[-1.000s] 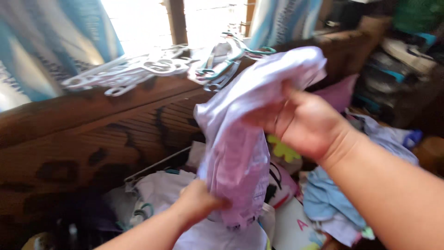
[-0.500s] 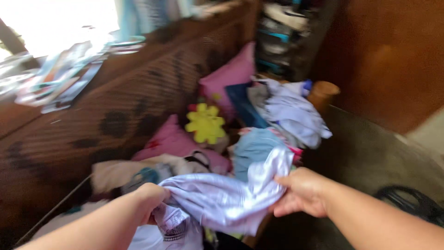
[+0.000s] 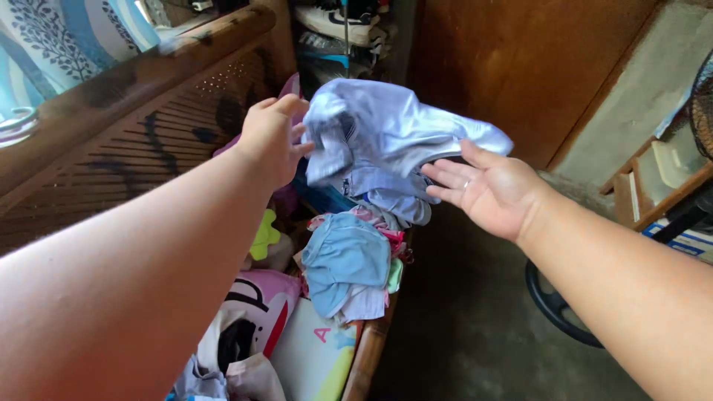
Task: Hanging various items of clothing onto plastic hangers.
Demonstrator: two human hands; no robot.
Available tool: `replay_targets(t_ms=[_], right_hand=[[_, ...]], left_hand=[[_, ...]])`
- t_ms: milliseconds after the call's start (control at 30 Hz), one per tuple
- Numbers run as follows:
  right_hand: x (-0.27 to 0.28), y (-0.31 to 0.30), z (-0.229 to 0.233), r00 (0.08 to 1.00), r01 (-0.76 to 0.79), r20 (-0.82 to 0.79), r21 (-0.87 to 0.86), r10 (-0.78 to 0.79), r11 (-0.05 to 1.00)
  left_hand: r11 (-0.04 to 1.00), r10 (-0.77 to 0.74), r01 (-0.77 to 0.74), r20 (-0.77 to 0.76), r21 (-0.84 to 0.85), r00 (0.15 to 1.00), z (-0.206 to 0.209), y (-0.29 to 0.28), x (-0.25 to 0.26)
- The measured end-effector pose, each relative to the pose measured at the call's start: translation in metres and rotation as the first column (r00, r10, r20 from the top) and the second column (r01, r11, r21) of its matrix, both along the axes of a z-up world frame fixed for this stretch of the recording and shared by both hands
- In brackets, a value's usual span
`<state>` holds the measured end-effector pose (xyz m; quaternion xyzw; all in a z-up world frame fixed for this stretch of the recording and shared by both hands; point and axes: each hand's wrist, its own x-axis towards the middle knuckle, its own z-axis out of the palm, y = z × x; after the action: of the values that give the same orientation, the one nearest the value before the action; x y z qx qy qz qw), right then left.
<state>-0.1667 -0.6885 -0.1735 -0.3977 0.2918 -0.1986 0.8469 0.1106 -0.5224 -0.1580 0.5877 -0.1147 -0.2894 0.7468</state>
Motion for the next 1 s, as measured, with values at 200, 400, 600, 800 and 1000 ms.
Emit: replay_targets(t_ms=[200,400,600,800,1000], right_hand=[[0.007,0.055,-0.034,0.955,-0.239,-0.185,-0.018,0.232,0.971],[0.013,0.154,-0.071,0.702,-0.56,-0.466,0.105,0.539,0.822],[0.036,0.244,-0.093,0.466,-0.758,-0.534,0.171,0.706,0.629],[0.047,0.292,-0.102,0.357,-0.84,-0.557,0.16,0.75,0.519],[0.04,0.303,-0.101,0.333,-0.838,-0.614,0.154,0.715,0.523]], left_hand=[[0.988,-0.016,0.024,-0.052,0.153,0.999,-0.081,0.08,0.004],[0.703,0.049,0.166,-0.28,0.691,0.959,-0.159,0.259,-0.032],[0.372,-0.018,-0.06,0.071,0.926,0.997,-0.25,0.421,-0.047],[-0.099,-0.182,-0.137,0.117,0.986,0.976,-0.225,0.469,-0.074],[-0.116,-0.283,-0.216,0.176,0.969,0.943,-0.239,0.494,-0.055]])
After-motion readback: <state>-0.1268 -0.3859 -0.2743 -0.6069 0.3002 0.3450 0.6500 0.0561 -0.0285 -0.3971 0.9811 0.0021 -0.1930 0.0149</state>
